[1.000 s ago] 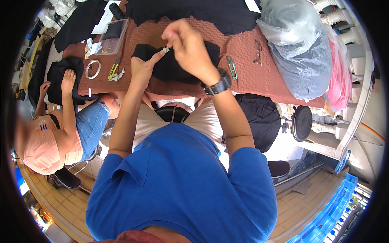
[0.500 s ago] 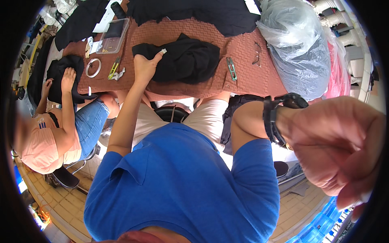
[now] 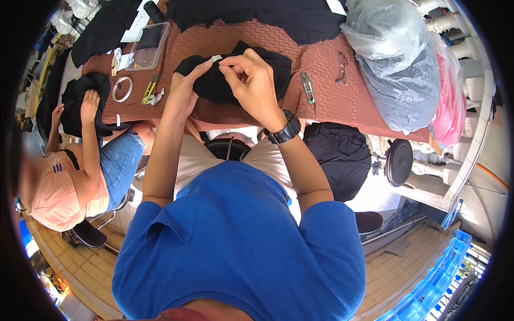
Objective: The person prepares black garments by hand on a table, trims loose threads with snips, inspects the fabric, and places items into a cardboard box.
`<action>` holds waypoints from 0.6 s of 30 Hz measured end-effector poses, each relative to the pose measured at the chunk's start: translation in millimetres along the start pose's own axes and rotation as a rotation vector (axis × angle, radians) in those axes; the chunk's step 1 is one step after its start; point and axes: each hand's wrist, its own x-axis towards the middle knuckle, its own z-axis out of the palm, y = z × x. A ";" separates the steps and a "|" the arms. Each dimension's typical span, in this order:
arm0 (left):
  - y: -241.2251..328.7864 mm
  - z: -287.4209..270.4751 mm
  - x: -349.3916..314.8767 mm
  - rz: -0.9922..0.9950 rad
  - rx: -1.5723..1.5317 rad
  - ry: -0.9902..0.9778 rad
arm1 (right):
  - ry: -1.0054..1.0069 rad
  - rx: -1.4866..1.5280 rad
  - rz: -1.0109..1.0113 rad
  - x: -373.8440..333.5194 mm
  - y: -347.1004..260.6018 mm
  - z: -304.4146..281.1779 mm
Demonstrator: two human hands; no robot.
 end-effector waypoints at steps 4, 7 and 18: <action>3.8 2.6 -3.6 -0.021 -0.012 -0.003 | 0.020 -0.033 -0.030 2.0 -0.3 4.3; 5.3 2.9 -4.7 -0.014 -0.029 -0.018 | 0.015 -0.045 -0.039 2.4 -1.5 5.0; 3.7 3.2 -5.4 -0.014 -0.034 -0.008 | -0.006 -0.050 -0.074 4.3 2.3 4.8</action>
